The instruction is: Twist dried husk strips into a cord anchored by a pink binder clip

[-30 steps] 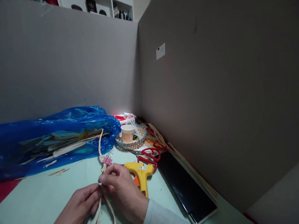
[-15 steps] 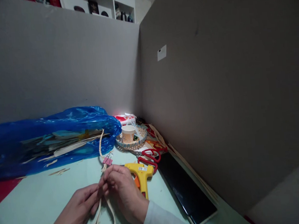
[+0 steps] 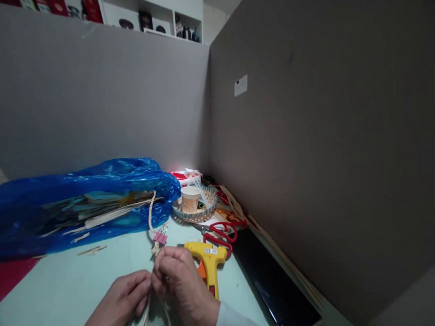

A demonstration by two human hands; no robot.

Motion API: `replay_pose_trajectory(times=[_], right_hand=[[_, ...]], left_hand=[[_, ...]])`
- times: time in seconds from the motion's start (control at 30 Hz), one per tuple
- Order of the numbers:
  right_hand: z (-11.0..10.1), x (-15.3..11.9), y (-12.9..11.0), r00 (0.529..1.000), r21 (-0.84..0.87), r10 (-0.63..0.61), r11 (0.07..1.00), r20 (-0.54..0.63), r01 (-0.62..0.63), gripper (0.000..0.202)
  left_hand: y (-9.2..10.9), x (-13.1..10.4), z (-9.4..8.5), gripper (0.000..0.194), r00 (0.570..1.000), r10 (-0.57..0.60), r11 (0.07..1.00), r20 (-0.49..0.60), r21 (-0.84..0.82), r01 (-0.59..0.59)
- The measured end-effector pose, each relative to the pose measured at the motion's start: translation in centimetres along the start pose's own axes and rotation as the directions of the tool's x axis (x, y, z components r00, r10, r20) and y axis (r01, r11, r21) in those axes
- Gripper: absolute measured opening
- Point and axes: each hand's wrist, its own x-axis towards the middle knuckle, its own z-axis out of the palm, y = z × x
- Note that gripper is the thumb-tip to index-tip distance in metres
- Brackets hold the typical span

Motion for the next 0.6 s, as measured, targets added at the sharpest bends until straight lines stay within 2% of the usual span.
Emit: replay_pose_trajectory(times=[0.13, 0.2, 0.27, 0.3, 0.37, 0.43, 0.47, 0.53, 0.6], right_hand=[[0.0, -0.3, 0.1, 0.998, -0.111, -0.045, 0.993, 0.037, 0.048, 0.017], [0.1, -0.3, -0.1, 0.999, -0.190, -0.051, 0.980, 0.003, 0.050, 0.018], [0.0, -0.2, -0.6, 0.996, -0.372, -0.066, 0.927, -0.063, 0.038, 0.016], [0.0, -0.2, -0.9, 0.992, -0.504, -0.090, 0.863, -0.087, 0.035, 0.014], [-0.2, -0.2, -1.6, 0.984, -0.763, -0.153, 0.645, -0.088, 0.032, 0.012], [-0.3, -0.5, -2.3, 0.988, -0.913, -0.151, 0.406, -0.036, 0.029, 0.011], [-0.4, -0.7, -2.6, 0.993, -0.943, -0.114, 0.331, -0.012, 0.026, 0.012], [-0.5, -1.0, -2.8, 1.000, -0.962, 0.006, 0.271, 0.027, 0.025, 0.016], [-0.5, -1.1, -2.8, 0.993, -0.966, 0.101, 0.257, 0.061, 0.033, 0.020]], left_hand=[[0.1, 0.1, 0.0, 0.037, 1.000, 0.006, 1.000, -0.012, -0.005, -0.006], [-0.1, 0.1, 0.0, 0.038, 1.000, 0.009, 0.999, -0.021, -0.032, -0.010], [-0.3, 0.1, 0.1, 0.040, 1.000, -0.008, 0.994, -0.012, -0.109, 0.007], [-0.3, 0.1, 0.2, 0.041, 0.999, -0.037, 0.985, -0.006, -0.169, 0.036], [-0.4, 0.0, 0.3, 0.044, 0.993, -0.120, 0.948, 0.021, -0.294, 0.121], [-0.5, -0.1, 0.4, 0.047, 0.981, -0.189, 0.901, 0.050, -0.387, 0.194], [-0.5, -0.1, 0.4, 0.048, 0.977, -0.208, 0.884, 0.056, -0.417, 0.212], [-0.5, -0.2, 0.4, 0.048, 0.977, -0.204, 0.867, 0.066, -0.451, 0.212], [-0.6, -0.3, 0.2, 0.047, 0.981, -0.183, 0.862, 0.068, -0.468, 0.193]])
